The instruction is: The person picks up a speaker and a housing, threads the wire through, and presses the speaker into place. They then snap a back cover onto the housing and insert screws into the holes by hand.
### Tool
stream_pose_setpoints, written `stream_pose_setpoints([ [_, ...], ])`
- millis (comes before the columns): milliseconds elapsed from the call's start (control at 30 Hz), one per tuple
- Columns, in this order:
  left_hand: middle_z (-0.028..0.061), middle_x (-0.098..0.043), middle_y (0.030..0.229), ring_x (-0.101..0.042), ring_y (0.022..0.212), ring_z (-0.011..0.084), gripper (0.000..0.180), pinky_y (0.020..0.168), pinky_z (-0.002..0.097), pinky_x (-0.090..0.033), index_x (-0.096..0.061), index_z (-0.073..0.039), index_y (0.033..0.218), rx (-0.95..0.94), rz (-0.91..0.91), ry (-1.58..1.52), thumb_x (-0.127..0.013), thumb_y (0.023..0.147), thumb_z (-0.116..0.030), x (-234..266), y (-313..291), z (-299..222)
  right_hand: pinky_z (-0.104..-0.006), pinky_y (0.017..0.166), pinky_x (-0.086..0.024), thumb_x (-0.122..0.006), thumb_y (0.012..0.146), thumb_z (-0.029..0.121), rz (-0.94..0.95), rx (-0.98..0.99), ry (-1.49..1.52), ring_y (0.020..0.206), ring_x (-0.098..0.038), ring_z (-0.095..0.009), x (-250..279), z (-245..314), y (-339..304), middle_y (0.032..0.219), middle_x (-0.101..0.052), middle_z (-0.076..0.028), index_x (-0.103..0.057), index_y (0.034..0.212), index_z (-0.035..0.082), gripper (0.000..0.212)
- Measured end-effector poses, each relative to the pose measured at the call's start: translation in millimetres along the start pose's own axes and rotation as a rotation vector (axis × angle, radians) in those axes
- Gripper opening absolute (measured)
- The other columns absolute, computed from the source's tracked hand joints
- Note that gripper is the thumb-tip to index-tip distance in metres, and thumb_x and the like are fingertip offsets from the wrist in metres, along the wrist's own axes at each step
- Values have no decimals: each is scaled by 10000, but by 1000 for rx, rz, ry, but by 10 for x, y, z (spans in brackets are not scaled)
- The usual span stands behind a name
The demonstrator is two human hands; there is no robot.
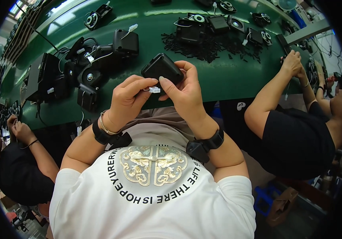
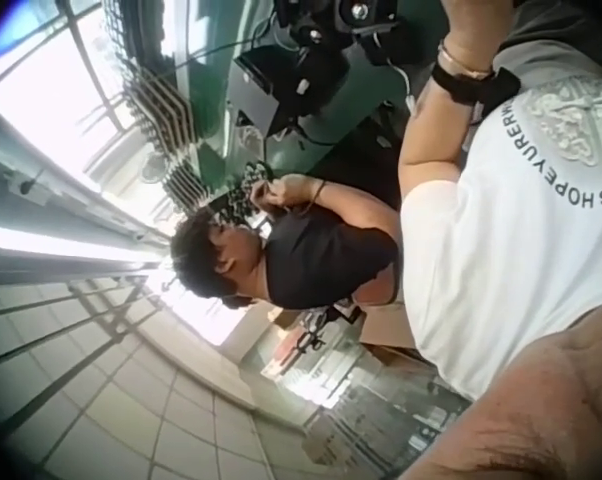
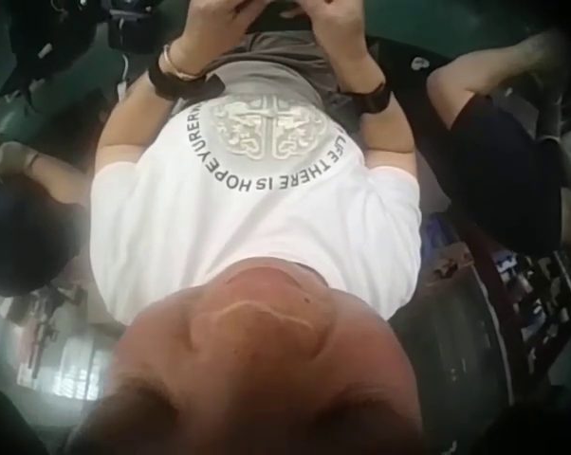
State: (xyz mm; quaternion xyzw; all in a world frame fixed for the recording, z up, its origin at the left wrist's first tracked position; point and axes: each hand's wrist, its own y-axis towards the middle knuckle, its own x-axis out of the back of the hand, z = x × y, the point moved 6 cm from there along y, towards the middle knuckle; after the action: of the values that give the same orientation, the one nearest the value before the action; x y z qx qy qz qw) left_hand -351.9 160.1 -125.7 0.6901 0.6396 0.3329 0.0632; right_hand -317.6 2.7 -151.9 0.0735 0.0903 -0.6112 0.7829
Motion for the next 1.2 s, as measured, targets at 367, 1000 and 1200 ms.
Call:
stream_pose_setpoints([
  [367,68,-654,862,-644,722,117,153,650,235,-530,-665,-1,1041,255,-33,-260,-619,896,19,78,-7,91,-436,1022,-410,-879,585,256,582,718,-1348,1246,-479,-341,-381,848,129,1337,-510,-121,-507,1308,16,849],
  [1000,102,-672,881,-656,733,173,201,676,263,-528,-652,34,1070,319,-173,-996,-567,989,-128,207,30,297,-381,999,-436,-794,600,154,1055,226,-1087,1163,-512,-317,-384,390,755,1244,-540,-119,-555,1238,60,687],
  [1200,99,-665,950,-652,773,153,255,718,264,-542,-614,45,1135,292,-230,-1101,-615,964,-144,245,48,262,-350,987,-444,-809,630,186,907,212,-1008,1142,-538,-282,-215,355,745,1226,-544,-124,-548,1247,41,686],
])
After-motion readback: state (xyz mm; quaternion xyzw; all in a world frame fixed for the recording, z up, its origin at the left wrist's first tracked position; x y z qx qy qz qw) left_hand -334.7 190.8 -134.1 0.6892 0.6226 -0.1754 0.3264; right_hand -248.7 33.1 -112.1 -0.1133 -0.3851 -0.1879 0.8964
